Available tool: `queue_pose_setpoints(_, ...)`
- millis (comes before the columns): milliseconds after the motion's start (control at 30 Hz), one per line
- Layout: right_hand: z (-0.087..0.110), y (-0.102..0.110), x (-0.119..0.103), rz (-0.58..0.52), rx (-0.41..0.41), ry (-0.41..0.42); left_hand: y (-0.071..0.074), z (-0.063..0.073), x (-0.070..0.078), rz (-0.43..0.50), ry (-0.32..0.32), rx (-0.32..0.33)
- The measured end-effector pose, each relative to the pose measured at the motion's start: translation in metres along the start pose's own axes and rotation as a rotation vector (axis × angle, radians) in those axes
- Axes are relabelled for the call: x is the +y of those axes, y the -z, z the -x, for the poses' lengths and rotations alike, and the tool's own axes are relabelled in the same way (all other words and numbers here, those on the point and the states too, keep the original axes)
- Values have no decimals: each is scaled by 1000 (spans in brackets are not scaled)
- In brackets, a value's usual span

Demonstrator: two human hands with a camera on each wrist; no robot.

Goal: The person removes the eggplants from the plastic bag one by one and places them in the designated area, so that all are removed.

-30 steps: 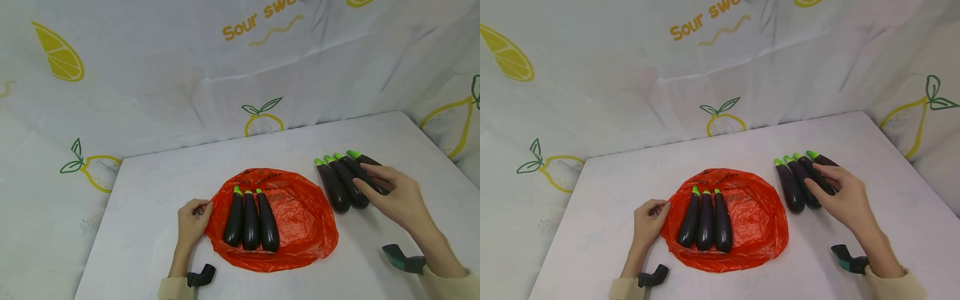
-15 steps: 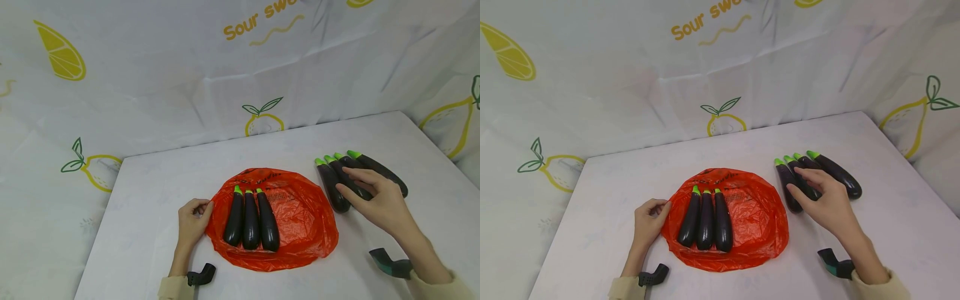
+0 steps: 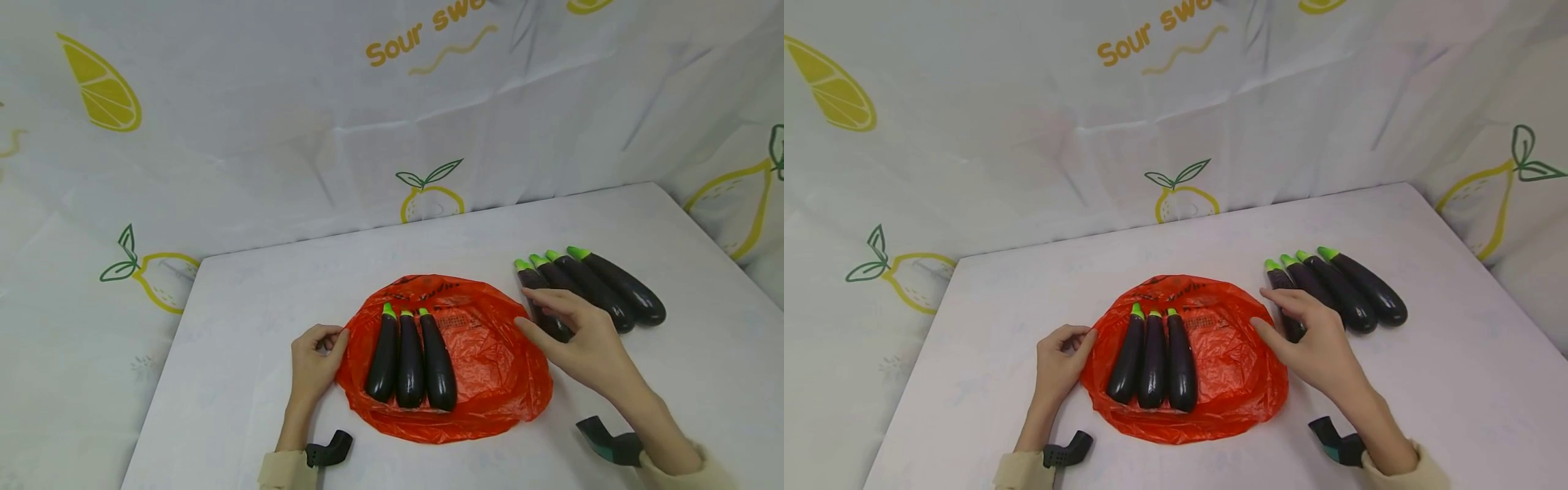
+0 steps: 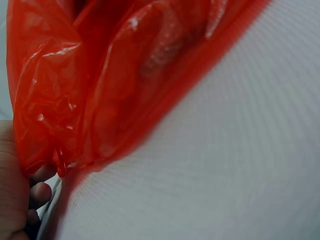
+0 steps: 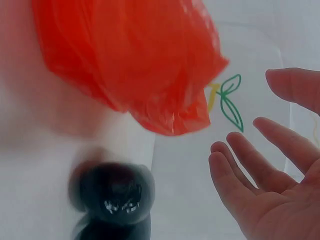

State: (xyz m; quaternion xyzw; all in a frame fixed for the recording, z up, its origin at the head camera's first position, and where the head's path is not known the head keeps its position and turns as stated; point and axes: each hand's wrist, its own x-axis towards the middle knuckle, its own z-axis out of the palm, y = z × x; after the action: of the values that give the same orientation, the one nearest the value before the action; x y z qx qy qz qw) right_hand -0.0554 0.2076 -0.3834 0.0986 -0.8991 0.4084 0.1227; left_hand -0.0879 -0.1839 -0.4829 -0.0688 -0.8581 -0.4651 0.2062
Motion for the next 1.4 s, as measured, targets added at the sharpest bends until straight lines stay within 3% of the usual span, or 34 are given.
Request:
queue_pose_setpoints(233, 1, -11, -12, -33, -71, -28, -2, 0, 1, -8, 0, 28)
queue_pose_setpoints(767, 4, -34, -27, -55, -164, -64, 2, 0, -3, 9, -16, -19)
queue_pose_setpoints(1400, 12, -73, -41, -244, -291, -143, 3, -1, -2, 17, 1, -28)
